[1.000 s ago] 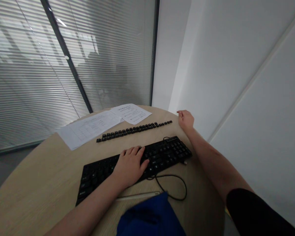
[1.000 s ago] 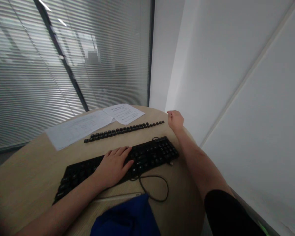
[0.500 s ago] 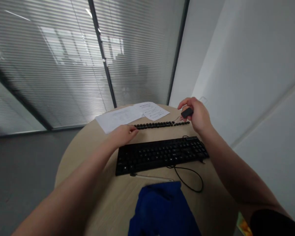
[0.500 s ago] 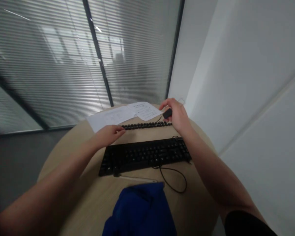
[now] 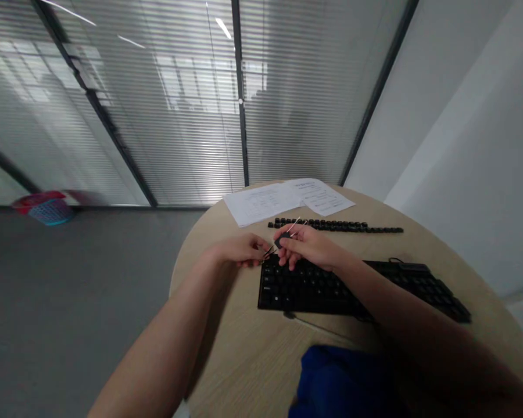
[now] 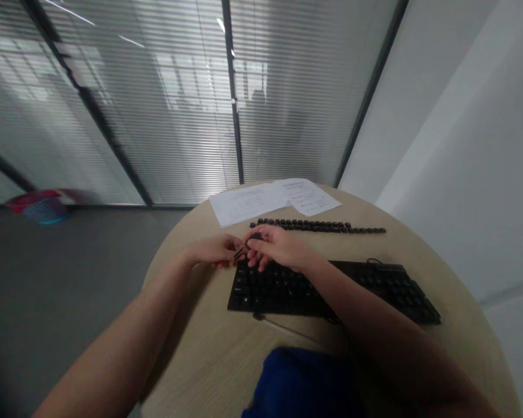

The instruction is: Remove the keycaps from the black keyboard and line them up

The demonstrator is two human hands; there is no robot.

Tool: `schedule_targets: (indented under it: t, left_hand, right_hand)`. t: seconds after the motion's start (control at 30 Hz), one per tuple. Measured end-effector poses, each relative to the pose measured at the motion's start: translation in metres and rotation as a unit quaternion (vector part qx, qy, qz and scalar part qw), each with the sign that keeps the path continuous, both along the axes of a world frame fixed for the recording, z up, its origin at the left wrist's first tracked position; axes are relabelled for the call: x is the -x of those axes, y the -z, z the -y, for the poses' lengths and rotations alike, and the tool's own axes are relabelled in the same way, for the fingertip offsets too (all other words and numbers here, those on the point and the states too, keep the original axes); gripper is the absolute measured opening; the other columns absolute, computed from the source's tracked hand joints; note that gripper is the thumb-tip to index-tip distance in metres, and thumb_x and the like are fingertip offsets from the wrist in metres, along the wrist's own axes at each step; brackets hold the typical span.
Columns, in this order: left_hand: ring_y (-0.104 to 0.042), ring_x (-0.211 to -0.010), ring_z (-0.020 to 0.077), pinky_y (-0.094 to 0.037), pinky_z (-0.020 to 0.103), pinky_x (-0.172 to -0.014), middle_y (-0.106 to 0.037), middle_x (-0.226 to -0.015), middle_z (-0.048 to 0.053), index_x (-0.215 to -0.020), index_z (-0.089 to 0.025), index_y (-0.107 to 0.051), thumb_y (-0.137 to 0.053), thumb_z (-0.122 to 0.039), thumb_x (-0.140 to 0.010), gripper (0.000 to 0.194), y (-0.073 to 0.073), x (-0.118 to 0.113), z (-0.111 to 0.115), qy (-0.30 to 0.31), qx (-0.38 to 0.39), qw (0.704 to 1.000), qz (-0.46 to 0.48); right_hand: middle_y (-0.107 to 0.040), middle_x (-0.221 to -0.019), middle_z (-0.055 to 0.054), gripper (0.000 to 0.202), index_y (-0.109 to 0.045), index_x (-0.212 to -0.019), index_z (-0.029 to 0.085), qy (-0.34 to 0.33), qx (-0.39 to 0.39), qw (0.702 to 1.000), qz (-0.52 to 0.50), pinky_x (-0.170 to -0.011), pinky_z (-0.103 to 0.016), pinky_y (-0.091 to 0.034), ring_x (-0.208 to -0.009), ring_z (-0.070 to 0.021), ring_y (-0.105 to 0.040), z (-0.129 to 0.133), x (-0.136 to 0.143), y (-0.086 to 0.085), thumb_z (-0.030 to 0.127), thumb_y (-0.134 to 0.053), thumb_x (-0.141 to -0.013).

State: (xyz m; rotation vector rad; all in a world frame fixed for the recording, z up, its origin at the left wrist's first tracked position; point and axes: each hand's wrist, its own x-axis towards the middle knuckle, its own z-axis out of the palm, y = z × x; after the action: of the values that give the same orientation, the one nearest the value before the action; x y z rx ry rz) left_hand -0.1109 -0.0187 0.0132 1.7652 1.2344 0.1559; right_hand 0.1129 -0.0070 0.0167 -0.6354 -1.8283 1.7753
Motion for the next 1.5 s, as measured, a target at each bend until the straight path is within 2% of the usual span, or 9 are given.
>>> schedule_targets:
  t: [0.1,0.2,0.4,0.57,0.77,0.97,1.2,1.5]
  left_hand:
    - [-0.052,-0.047,0.0097,-0.033,0.020,-0.042,-0.060,-0.066,-0.003,-0.102,-0.019,-0.066,-0.063,-0.037,-0.081,0.028,0.003,0.001,-0.003,0.016,0.025,0.999,0.025]
    - [-0.056,-0.051,0.0104,-0.034,0.020,-0.042,-0.064,-0.071,-0.001,-0.101,-0.018,-0.066,-0.065,-0.037,-0.081,0.028,0.008,0.002,-0.004,-0.001,0.037,0.999,0.034]
    - [-0.057,-0.052,0.0100,-0.037,0.020,-0.045,-0.064,-0.067,-0.001,-0.102,-0.018,-0.069,-0.066,-0.038,-0.081,0.029,0.009,0.001,-0.001,-0.018,0.032,0.999,0.035]
    - [-0.058,-0.053,0.0114,-0.039,0.021,-0.046,-0.064,-0.066,-0.001,-0.097,-0.017,-0.069,-0.066,-0.035,-0.080,0.024,0.011,0.000,-0.002,-0.037,0.029,0.999,0.009]
    - [-0.059,-0.053,0.0111,-0.042,0.021,-0.046,-0.064,-0.065,-0.002,-0.092,-0.017,-0.068,-0.066,-0.034,-0.080,0.021,0.011,0.001,-0.002,-0.031,0.023,0.999,0.019]
    - [-0.060,-0.053,0.0105,-0.042,0.020,-0.046,-0.064,-0.066,-0.002,-0.091,-0.018,-0.067,-0.069,-0.036,-0.078,0.022,0.012,0.001,-0.002,-0.041,0.027,0.998,0.032]
    - [-0.060,-0.053,0.0104,-0.042,0.019,-0.046,-0.066,-0.066,-0.002,-0.085,-0.018,-0.065,-0.073,-0.036,-0.074,0.022,0.016,0.003,-0.006,-0.049,0.036,0.997,0.042]
    - [-0.060,-0.054,0.0097,-0.042,0.017,-0.047,-0.065,-0.063,-0.002,-0.084,-0.018,-0.068,-0.069,-0.029,-0.074,0.016,0.016,0.002,-0.005,-0.039,0.034,0.998,0.045]
  right_hand:
    - [-0.061,-0.066,0.004,0.030,-0.049,-0.095,0.022,0.060,-0.031,0.998,0.004,-0.040,-0.019,-0.042,-0.049,-0.0098,-0.058,0.001,0.003,0.019,0.050,-0.059,-0.091]
    - [-0.052,-0.060,0.008,0.027,-0.048,-0.091,0.023,0.106,-0.082,0.991,0.016,-0.040,-0.019,-0.034,-0.044,-0.0073,-0.046,0.004,0.006,0.030,0.049,-0.054,-0.094]
    - [-0.052,-0.064,0.005,0.025,-0.050,-0.092,0.022,0.080,-0.137,0.987,0.036,-0.048,-0.023,-0.035,-0.050,-0.0094,-0.045,0.009,0.009,0.041,0.047,-0.053,-0.095]
    - [-0.053,-0.065,0.005,0.025,-0.050,-0.092,0.022,0.070,-0.162,0.983,0.055,-0.051,-0.024,-0.037,-0.052,-0.0107,-0.047,0.009,0.008,0.042,0.046,-0.050,-0.096]
    - [-0.055,-0.067,0.005,0.020,-0.050,-0.093,0.022,0.052,-0.210,0.975,0.060,-0.056,-0.025,-0.039,-0.055,-0.0115,-0.049,0.013,0.009,0.039,0.042,-0.051,-0.097]
    - [-0.055,-0.069,0.003,0.022,-0.049,-0.092,0.022,0.072,-0.248,0.961,0.098,-0.061,-0.027,-0.039,-0.060,-0.0137,-0.051,0.015,0.014,0.035,0.043,-0.046,-0.099]
    - [-0.063,-0.082,-0.001,0.018,-0.050,-0.093,0.022,0.047,-0.320,0.941,0.101,-0.069,-0.029,-0.040,-0.073,-0.0164,-0.057,0.017,0.013,0.034,0.037,-0.044,-0.100]
    - [-0.062,-0.076,0.000,0.012,-0.052,-0.094,0.022,0.032,-0.390,0.907,0.155,-0.064,-0.028,-0.034,-0.065,-0.0165,-0.055,0.028,0.011,0.028,0.034,-0.051,-0.098]
